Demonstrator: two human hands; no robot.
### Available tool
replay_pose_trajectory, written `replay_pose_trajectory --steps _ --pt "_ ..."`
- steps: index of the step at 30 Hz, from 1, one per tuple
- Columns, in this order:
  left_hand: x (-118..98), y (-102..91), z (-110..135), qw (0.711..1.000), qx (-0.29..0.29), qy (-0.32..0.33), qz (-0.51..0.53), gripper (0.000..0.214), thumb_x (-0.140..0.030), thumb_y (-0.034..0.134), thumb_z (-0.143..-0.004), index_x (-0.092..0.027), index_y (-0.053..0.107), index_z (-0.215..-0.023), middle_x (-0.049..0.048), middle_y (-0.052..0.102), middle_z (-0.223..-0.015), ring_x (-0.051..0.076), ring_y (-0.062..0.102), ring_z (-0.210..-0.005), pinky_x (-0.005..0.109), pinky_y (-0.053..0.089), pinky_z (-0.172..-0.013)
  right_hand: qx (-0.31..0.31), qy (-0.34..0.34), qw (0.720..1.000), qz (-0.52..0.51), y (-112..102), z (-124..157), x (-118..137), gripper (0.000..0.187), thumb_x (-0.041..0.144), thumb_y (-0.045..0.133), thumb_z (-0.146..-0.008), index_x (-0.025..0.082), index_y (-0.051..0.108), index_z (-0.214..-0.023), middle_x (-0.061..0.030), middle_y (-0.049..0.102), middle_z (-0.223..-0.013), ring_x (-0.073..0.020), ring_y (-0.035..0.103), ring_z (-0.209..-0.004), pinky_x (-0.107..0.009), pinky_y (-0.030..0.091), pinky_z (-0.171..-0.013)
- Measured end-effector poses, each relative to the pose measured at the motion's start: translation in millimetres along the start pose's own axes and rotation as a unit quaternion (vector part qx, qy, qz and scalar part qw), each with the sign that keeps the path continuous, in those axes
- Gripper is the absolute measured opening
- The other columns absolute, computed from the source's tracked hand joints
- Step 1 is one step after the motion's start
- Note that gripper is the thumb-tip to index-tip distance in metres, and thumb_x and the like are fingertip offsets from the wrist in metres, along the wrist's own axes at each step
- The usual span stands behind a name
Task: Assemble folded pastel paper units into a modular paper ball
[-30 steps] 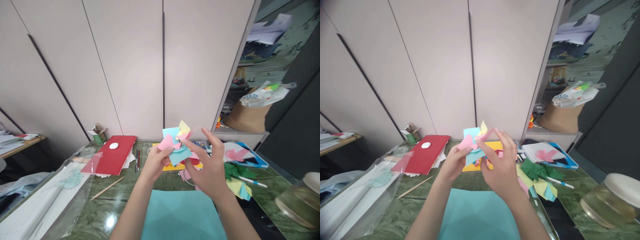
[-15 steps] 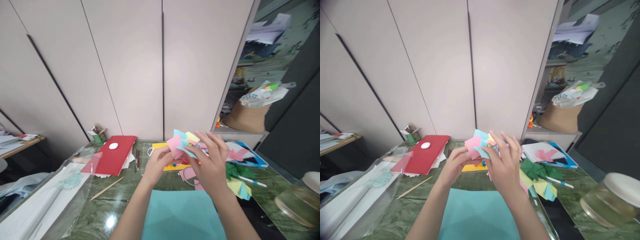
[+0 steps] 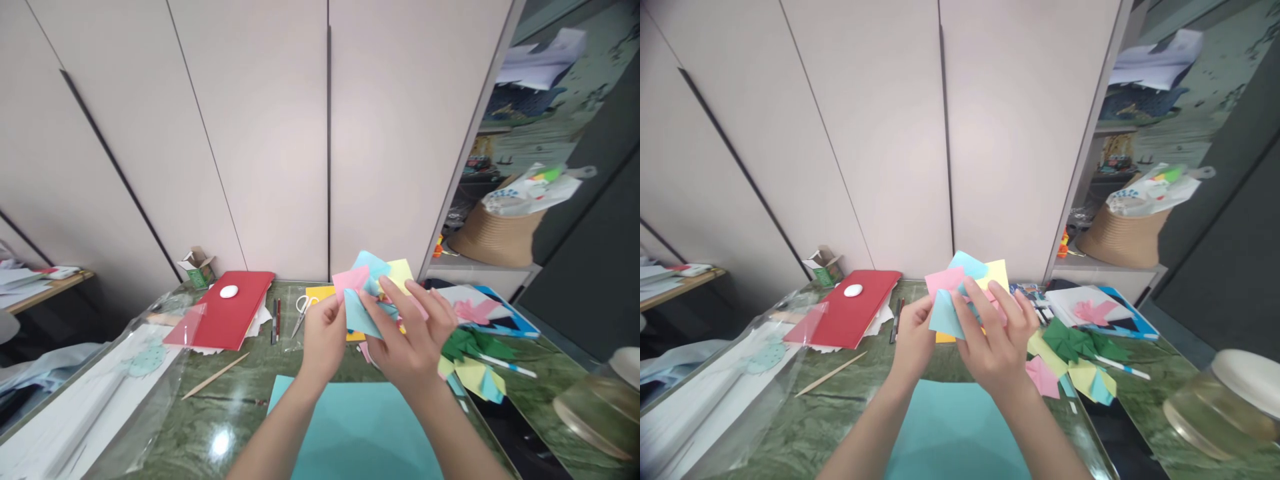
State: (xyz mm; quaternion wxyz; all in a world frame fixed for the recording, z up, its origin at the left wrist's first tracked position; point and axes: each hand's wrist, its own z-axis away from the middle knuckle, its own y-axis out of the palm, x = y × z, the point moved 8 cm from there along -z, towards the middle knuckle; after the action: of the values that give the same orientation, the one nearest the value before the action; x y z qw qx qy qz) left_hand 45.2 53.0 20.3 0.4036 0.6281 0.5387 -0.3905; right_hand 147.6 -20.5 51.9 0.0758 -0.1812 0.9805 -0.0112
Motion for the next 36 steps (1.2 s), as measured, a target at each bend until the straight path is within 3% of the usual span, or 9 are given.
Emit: replay_pose_trajectory --steps 7,13,16,19,23,26,29,33,36 --pt "4 4.6 1 0.998 0.025 -0.021 0.061 0.027 -0.038 0.051 -0.081 -0.017 0.065 -0.074 -0.0001 0.056 -0.062 0.013 0.046 -0.062 0.023 0.037 -0.060 0.024 -0.014 0.998 0.058 6 6 -2 0.036 0.027 0.065 -0.075 0.035 0.063 -0.110 -0.0010 0.064 -0.116 -0.0271 0.048 -0.114 -0.045 0.036 -0.093" --pt "11 -4.5 -2 0.980 0.014 -0.050 0.191 0.030 -0.041 0.055 -0.078 -0.015 0.063 -0.067 0.0006 0.053 -0.059 0.011 0.042 -0.055 0.023 0.036 -0.054 0.073 -0.020 0.995 0.059 14 3 1 0.041 0.019 0.060 -0.077 0.037 0.059 -0.115 -0.0013 0.059 -0.124 -0.0277 0.038 -0.125 -0.050 0.029 -0.099" --pt "18 -10.3 -7 0.989 -0.001 -0.059 0.139 0.027 -0.040 0.061 -0.075 -0.014 0.064 -0.071 -0.0014 0.050 -0.056 0.008 0.039 -0.050 0.021 0.033 -0.050 0.106 -0.022 0.992 0.057 17 1 4 0.044 0.017 0.059 -0.077 0.037 0.058 -0.117 -0.0019 0.054 -0.129 -0.0291 0.032 -0.129 -0.055 0.025 -0.101" --pt "27 -18.0 -12 0.995 -0.034 -0.067 0.069 0.035 -0.046 0.056 -0.078 -0.013 0.063 -0.070 -0.0028 0.046 -0.051 0.007 0.034 -0.045 0.021 0.031 -0.046 0.129 -0.014 0.991 0.016 20 0 4 0.048 0.014 0.057 -0.074 0.035 0.057 -0.117 -0.0030 0.049 -0.134 -0.0317 0.029 -0.130 -0.058 0.023 -0.102" --pt "26 -23.8 -15 0.998 -0.051 -0.048 -0.001 0.039 -0.049 0.054 -0.078 -0.014 0.055 -0.061 -0.0041 0.038 -0.049 0.007 0.032 -0.044 0.021 0.032 -0.045 0.065 0.033 0.996 -0.046 7 -3 -12 0.051 0.011 0.055 -0.071 0.034 0.056 -0.117 -0.0035 0.045 -0.134 -0.0321 0.039 -0.123 -0.055 0.030 -0.100" --pt "22 -26.7 -13 0.997 -0.064 -0.037 -0.018 0.039 -0.050 0.053 -0.078 -0.015 0.052 -0.058 -0.0039 0.037 -0.050 0.007 0.031 -0.045 0.021 0.031 -0.045 0.013 0.117 0.989 -0.086 -3 -4 -35 0.045 0.012 0.059 -0.072 0.030 0.058 -0.113 -0.0072 0.050 -0.125 -0.0306 0.046 -0.115 -0.050 0.038 -0.095" --pt "20 -24.9 -12 0.998 -0.061 -0.032 -0.013 0.037 -0.048 0.055 -0.078 -0.016 0.051 -0.058 -0.0035 0.038 -0.050 0.009 0.036 -0.048 0.022 0.032 -0.047 0.063 0.263 0.943 -0.196 9 4 -61 0.042 0.025 0.061 -0.076 0.024 0.053 -0.118 -0.0110 0.056 -0.115 -0.0278 0.053 -0.107 -0.046 0.044 -0.088" --pt "18 -22.9 -13 0.997 -0.062 -0.014 -0.034 0.034 -0.044 0.057 -0.077 -0.016 0.053 -0.057 -0.0027 0.043 -0.051 0.011 0.043 -0.053 0.023 0.036 -0.052 0.176 0.439 0.794 -0.381 41 23 -70 0.052 0.035 0.063 -0.076 0.024 0.047 -0.124 -0.0106 0.059 -0.115 -0.0231 0.061 -0.095 -0.036 0.052 -0.074" --pt "16 -22.0 -12 0.996 -0.067 -0.011 -0.049 0.032 -0.042 0.057 -0.077 -0.015 0.054 -0.059 -0.0022 0.048 -0.054 0.011 0.046 -0.055 0.023 0.037 -0.054 0.223 0.520 0.684 -0.460 54 31 -62 0.048 0.035 0.066 -0.072 0.025 0.051 -0.116 -0.0077 0.065 -0.108 -0.0217 0.066 -0.084 -0.033 0.054 -0.066"
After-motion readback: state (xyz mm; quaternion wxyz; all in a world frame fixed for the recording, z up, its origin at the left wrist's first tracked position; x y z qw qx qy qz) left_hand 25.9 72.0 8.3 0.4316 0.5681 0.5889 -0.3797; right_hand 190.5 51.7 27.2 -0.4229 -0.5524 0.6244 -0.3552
